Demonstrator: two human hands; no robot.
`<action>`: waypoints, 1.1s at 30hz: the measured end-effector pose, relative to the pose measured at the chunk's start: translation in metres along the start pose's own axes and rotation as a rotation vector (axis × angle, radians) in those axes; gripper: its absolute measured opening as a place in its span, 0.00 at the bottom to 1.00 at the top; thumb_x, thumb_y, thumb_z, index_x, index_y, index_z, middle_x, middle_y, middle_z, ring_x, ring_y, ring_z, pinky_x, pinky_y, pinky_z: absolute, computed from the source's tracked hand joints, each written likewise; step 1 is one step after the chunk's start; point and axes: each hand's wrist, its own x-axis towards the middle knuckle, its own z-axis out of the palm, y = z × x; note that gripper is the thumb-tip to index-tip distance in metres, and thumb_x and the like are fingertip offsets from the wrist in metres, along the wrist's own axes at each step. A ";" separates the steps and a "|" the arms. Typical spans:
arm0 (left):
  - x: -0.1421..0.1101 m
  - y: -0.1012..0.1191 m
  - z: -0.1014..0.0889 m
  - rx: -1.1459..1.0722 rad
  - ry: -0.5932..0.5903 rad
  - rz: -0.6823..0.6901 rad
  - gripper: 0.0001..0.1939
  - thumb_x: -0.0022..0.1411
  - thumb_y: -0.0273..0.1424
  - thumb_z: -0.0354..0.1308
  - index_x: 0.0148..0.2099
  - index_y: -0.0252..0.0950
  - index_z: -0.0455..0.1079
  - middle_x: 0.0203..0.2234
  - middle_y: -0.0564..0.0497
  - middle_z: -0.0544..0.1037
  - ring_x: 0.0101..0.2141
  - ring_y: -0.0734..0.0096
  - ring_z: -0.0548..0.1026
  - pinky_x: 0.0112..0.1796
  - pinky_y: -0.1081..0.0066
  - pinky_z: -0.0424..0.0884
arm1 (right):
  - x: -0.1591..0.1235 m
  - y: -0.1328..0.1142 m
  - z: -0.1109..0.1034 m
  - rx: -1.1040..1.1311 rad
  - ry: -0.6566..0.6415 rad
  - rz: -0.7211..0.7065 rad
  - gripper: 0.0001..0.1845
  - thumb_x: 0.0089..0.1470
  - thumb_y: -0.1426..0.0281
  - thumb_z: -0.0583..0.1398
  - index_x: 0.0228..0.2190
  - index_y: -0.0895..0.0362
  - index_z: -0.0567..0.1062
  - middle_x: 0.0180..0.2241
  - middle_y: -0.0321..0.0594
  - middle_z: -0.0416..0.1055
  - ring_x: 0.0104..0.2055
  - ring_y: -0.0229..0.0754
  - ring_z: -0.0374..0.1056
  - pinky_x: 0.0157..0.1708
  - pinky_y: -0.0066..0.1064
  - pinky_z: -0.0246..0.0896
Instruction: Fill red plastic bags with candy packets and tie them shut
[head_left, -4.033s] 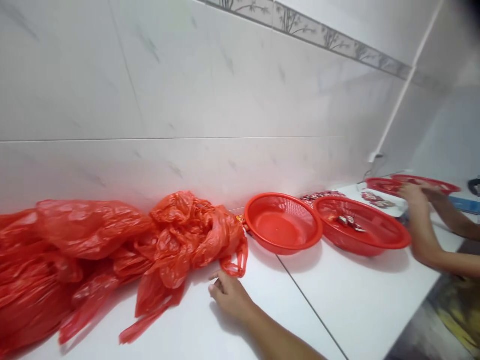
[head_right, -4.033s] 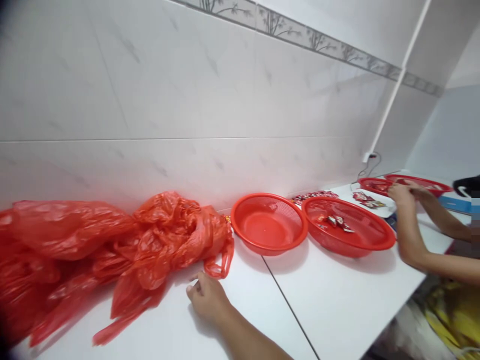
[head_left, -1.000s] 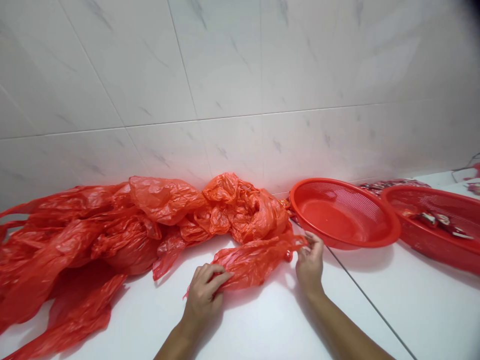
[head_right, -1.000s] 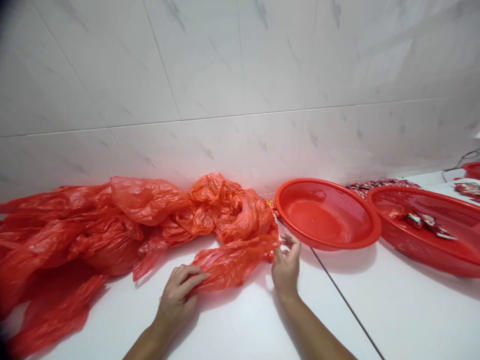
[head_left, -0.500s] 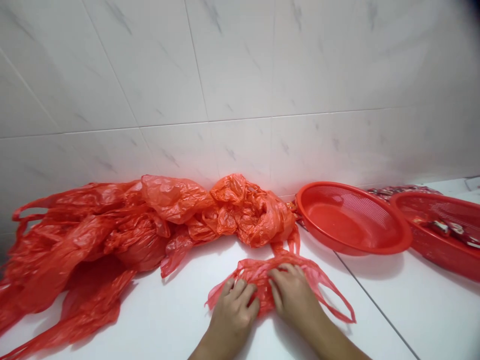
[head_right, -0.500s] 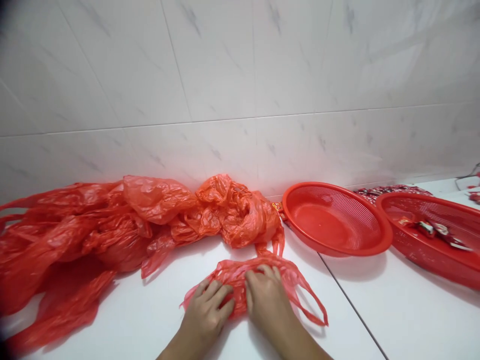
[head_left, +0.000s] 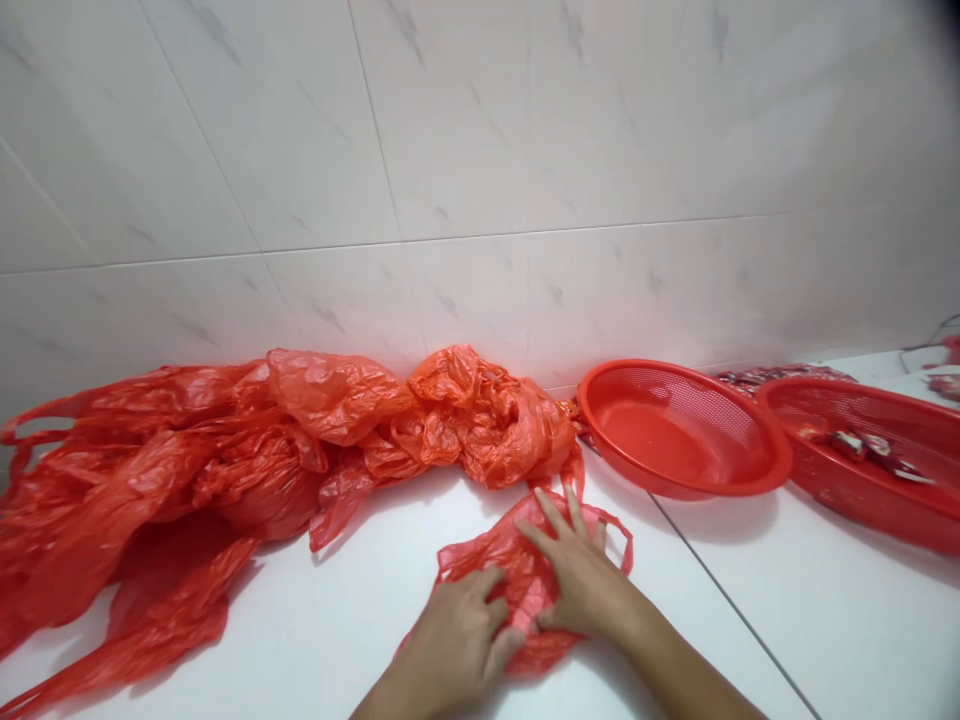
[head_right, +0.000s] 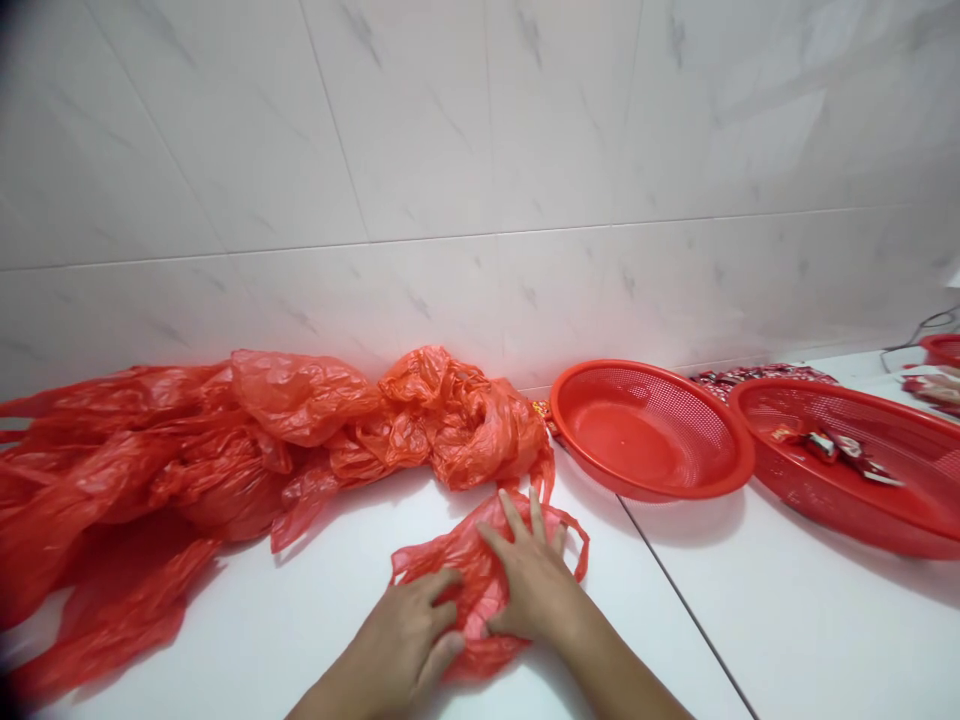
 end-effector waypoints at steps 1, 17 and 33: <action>0.002 -0.001 -0.005 0.060 -0.051 -0.132 0.21 0.76 0.36 0.46 0.40 0.38 0.80 0.43 0.40 0.82 0.37 0.56 0.81 0.39 0.58 0.76 | 0.000 -0.001 -0.003 -0.049 -0.051 0.030 0.65 0.31 0.70 0.79 0.70 0.39 0.65 0.79 0.47 0.37 0.77 0.80 0.17 0.62 0.85 0.23; 0.023 0.014 -0.025 0.227 -0.226 -0.683 0.49 0.55 0.50 0.66 0.74 0.36 0.63 0.71 0.30 0.64 0.69 0.30 0.62 0.66 0.40 0.58 | -0.021 -0.044 -0.013 0.080 0.624 -0.549 0.11 0.62 0.77 0.59 0.44 0.57 0.80 0.44 0.49 0.75 0.45 0.48 0.72 0.47 0.40 0.72; -0.014 -0.021 0.010 0.249 0.160 -0.359 0.20 0.63 0.38 0.66 0.57 0.41 0.79 0.63 0.41 0.77 0.60 0.42 0.75 0.58 0.46 0.72 | -0.001 -0.010 -0.030 -0.243 0.037 0.086 0.51 0.40 0.71 0.78 0.65 0.50 0.72 0.71 0.56 0.58 0.72 0.72 0.54 0.68 0.61 0.52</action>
